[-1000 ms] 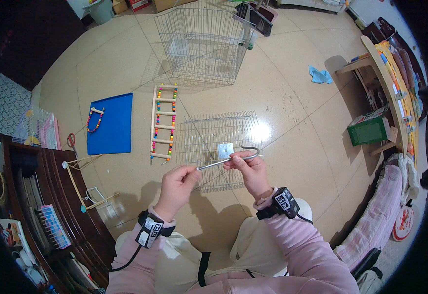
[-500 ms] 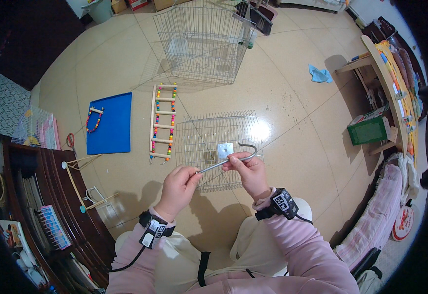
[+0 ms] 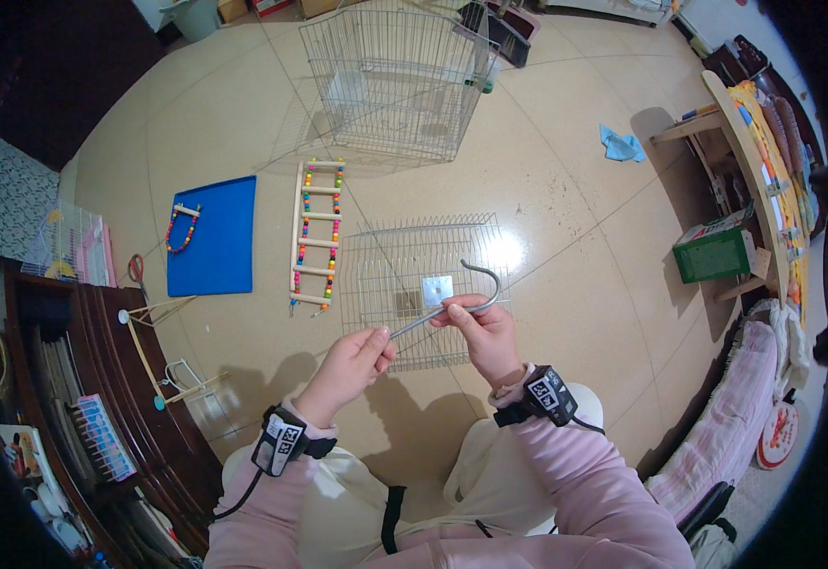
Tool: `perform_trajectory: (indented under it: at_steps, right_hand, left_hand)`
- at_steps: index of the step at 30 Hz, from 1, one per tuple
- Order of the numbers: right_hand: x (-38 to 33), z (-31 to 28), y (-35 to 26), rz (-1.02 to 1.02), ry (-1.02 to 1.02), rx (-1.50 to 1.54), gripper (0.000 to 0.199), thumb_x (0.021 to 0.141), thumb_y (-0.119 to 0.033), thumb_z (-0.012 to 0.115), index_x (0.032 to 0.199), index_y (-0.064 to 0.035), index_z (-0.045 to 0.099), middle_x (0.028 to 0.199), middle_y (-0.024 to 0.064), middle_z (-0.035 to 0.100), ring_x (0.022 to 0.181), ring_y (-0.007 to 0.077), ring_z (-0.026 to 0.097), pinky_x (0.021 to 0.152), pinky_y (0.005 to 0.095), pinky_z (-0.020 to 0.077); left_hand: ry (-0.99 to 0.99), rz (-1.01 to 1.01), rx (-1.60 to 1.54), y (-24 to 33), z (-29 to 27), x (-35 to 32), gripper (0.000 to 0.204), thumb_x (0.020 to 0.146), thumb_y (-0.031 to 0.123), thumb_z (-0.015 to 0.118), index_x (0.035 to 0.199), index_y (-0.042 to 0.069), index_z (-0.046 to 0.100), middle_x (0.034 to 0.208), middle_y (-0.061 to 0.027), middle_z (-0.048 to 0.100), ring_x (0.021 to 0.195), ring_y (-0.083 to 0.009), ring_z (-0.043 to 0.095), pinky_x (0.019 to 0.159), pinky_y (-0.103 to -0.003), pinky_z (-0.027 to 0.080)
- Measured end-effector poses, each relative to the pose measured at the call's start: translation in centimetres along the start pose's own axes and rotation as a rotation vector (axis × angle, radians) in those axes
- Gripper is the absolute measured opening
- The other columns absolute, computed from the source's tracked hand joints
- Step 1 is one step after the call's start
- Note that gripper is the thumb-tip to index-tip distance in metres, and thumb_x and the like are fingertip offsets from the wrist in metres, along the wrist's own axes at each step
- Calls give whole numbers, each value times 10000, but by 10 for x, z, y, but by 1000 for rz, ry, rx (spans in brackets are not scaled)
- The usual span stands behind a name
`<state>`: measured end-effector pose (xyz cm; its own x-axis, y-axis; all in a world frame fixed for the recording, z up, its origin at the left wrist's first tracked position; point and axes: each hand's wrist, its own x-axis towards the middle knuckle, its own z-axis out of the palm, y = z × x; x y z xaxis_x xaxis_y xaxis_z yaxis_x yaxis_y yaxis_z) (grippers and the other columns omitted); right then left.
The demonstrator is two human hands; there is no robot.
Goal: The person assembles a wire cage by inserting a metal rod into the frame and securing it with a small fastener. They manipulate the rod and fastener by hand, then attach the rod to the cage structure.
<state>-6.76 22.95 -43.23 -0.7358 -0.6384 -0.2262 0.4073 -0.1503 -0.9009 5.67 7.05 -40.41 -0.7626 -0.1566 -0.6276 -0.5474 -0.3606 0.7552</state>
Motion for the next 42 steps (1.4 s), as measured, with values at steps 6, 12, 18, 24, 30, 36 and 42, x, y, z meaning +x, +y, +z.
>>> perform_trajectory:
  at_steps: [6, 12, 18, 24, 30, 36, 42]
  right_hand:
    - [1, 2, 0, 18, 15, -79, 167, 867, -109, 535, 959, 27, 568, 823, 94, 632, 773, 150, 618, 708, 251, 493]
    - [0, 3, 1, 34, 25, -88, 163, 870, -110, 530, 950, 26, 568, 811, 94, 630, 760, 147, 616, 701, 256, 499]
    - [4, -1, 1, 50, 76, -1, 161, 872, -116, 527, 939, 24, 567, 797, 99, 622, 726, 155, 615, 687, 276, 513]
    - [3, -1, 1, 96, 63, 31, 174, 872, -136, 531, 932, 24, 561, 797, 96, 621, 722, 153, 615, 688, 278, 515]
    - [4, 0, -1, 191, 42, 7, 181, 870, -137, 535, 931, 32, 557, 793, 88, 617, 725, 146, 613, 684, 275, 517]
    - [5, 0, -1, 225, 16, -5, 179, 871, -137, 533, 931, 30, 557, 809, 86, 610, 726, 143, 612, 678, 269, 517]
    - [4, -1, 2, 157, -8, 68, 164, 875, -139, 526, 931, 10, 563, 819, 80, 610, 740, 141, 609, 696, 268, 514]
  left_hand:
    - [-40, -65, -182, -1, 1, 0, 270, 930, 270, 409, 776, 64, 492, 602, 34, 404, 454, -24, 295, 407, -167, 244]
    - [-5, -18, -170, -4, 5, 0, 200, 911, 217, 460, 785, 67, 497, 615, 47, 408, 457, -14, 298, 404, -165, 241]
    - [96, 209, 163, -3, 3, 0, 83, 870, 138, 530, 865, 56, 521, 663, 60, 436, 527, -5, 373, 450, -154, 294]
    - [201, 418, 430, -2, 7, -3, 120, 823, 84, 572, 919, 29, 524, 707, -7, 489, 601, -84, 467, 527, -216, 388]
    - [285, 631, 868, 3, 2, -4, 140, 806, 140, 566, 900, 52, 510, 757, -110, 531, 668, -275, 541, 559, -355, 440]
    - [280, 747, 1100, 5, -4, -4, 148, 824, 189, 538, 845, 48, 499, 731, -98, 523, 675, -284, 540, 548, -373, 431]
    - [165, 562, 837, 0, -5, -3, 164, 839, 193, 530, 875, 35, 504, 673, -95, 533, 613, -252, 544, 539, -340, 432]
